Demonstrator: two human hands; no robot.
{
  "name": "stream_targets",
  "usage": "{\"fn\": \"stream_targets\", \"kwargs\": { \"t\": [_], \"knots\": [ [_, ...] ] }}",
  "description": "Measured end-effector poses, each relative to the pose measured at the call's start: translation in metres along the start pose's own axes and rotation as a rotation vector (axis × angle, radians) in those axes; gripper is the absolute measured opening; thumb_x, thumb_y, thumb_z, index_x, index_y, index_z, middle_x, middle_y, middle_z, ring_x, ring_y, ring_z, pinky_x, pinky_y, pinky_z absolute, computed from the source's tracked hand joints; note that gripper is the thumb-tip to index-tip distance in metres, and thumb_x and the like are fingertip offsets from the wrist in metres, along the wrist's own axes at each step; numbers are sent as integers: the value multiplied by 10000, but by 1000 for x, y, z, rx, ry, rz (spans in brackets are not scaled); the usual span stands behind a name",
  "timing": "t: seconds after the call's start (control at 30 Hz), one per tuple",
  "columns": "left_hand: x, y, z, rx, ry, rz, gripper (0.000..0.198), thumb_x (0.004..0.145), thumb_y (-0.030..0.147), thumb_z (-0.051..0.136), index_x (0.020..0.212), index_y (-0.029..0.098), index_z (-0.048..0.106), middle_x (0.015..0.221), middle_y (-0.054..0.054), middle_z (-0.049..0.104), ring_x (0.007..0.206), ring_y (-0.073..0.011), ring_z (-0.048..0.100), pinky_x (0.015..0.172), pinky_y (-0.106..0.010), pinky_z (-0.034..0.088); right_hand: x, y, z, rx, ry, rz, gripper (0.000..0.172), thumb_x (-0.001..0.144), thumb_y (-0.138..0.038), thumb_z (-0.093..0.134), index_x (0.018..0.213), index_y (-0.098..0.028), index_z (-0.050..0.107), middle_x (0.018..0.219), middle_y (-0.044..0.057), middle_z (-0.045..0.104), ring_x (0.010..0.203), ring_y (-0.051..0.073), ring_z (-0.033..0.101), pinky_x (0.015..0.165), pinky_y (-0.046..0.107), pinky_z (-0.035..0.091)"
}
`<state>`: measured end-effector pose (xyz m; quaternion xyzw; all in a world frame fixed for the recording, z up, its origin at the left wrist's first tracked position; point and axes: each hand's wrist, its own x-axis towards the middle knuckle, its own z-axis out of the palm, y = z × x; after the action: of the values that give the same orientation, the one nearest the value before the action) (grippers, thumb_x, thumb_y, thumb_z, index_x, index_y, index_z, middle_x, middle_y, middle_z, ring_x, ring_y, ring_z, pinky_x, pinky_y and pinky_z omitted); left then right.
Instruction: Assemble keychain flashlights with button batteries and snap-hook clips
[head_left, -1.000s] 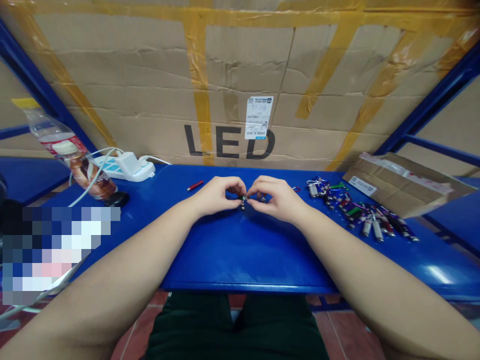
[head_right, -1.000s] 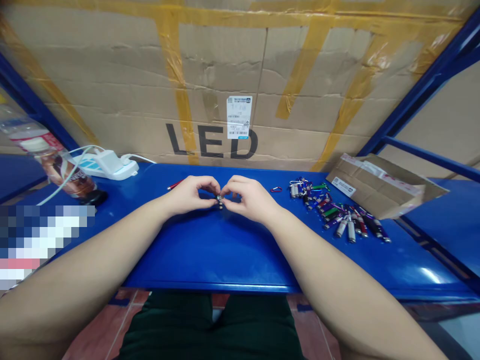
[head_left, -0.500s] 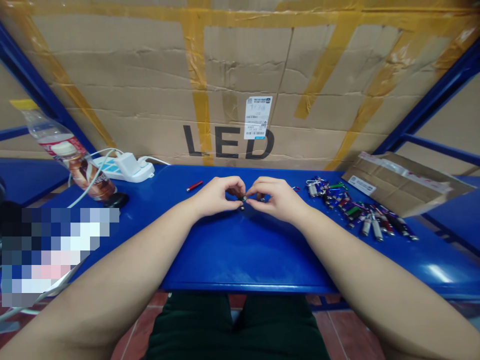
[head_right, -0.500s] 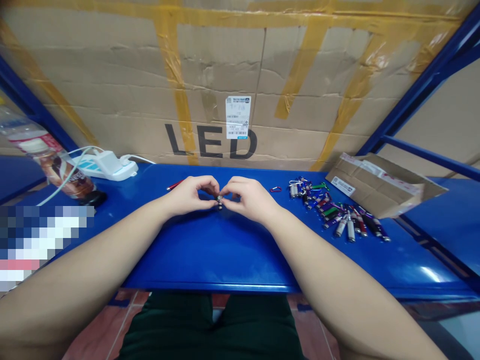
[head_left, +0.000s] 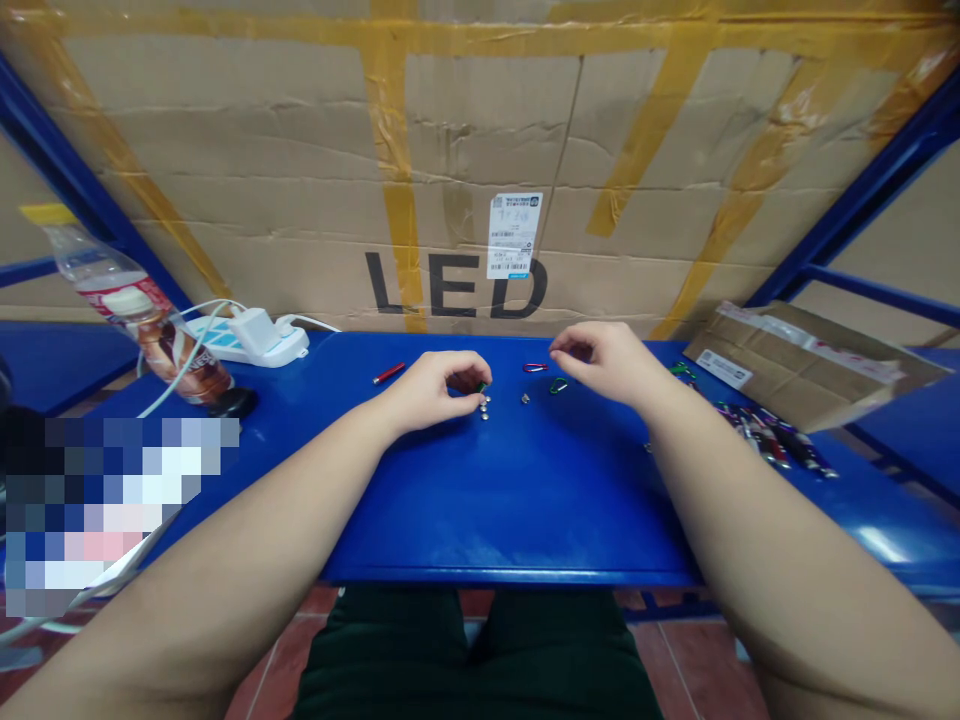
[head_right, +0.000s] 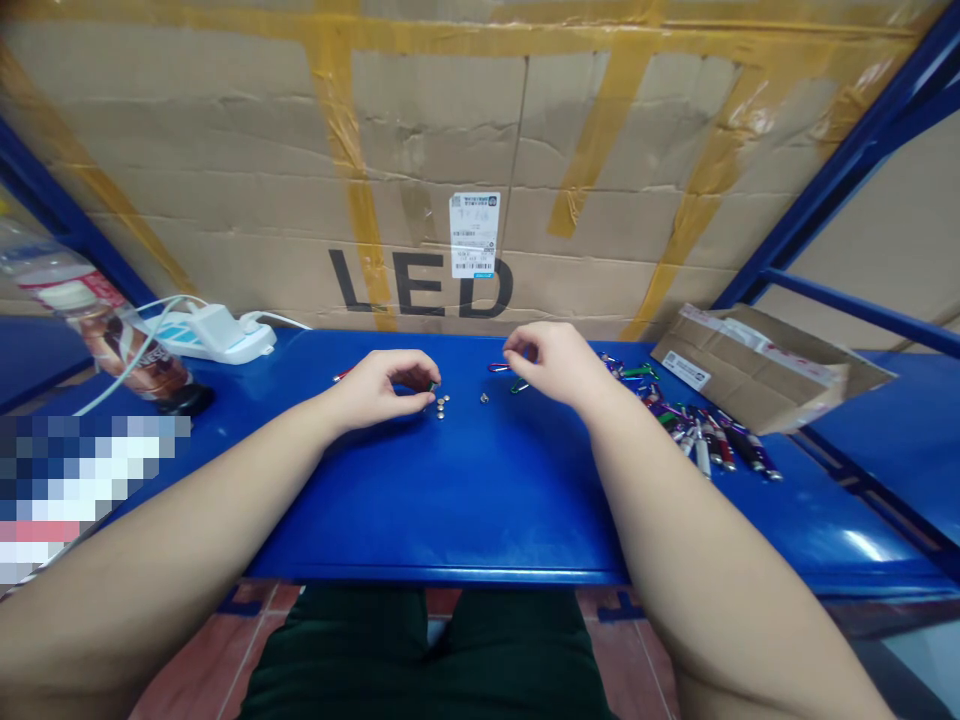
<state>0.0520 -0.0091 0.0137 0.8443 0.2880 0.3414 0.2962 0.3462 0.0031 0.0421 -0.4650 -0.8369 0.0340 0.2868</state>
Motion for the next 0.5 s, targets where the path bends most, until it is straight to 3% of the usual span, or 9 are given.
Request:
{"fn": "stream_targets", "kwargs": {
  "t": [0.1,0.27,0.37,0.5],
  "knots": [
    [0,-1,-1,3,14,-19,126,825,221,728,930,175,676,913,-26,730,828,-162,705,805,-316,591,1,22,-5,-108,-139,155,131,827,-227,642,864,-201,765,772,29,759,687,191,677,679,315,492],
    [0,2,-1,-3,37,-64,146,815,278,757,862,163,680,863,-39,757,797,-179,729,751,-315,592,1,42,1,-188,-351,250,215,808,-165,655,968,-217,790,927,33,790,791,203,714,724,311,529],
    [0,3,-1,-9,52,-60,149,819,280,758,865,163,677,848,-34,756,782,-173,727,739,-307,591,2,49,8,-251,-341,250,268,831,-174,652,1062,-187,789,1035,86,784,889,242,722,809,345,554],
    [0,0,-1,-19,75,-38,155,822,264,764,903,170,671,845,-19,737,780,-157,714,746,-294,589,3,52,25,-309,-214,84,354,910,-208,602,1228,-159,749,1227,143,735,1123,300,674,1012,414,511]
  ]
}}
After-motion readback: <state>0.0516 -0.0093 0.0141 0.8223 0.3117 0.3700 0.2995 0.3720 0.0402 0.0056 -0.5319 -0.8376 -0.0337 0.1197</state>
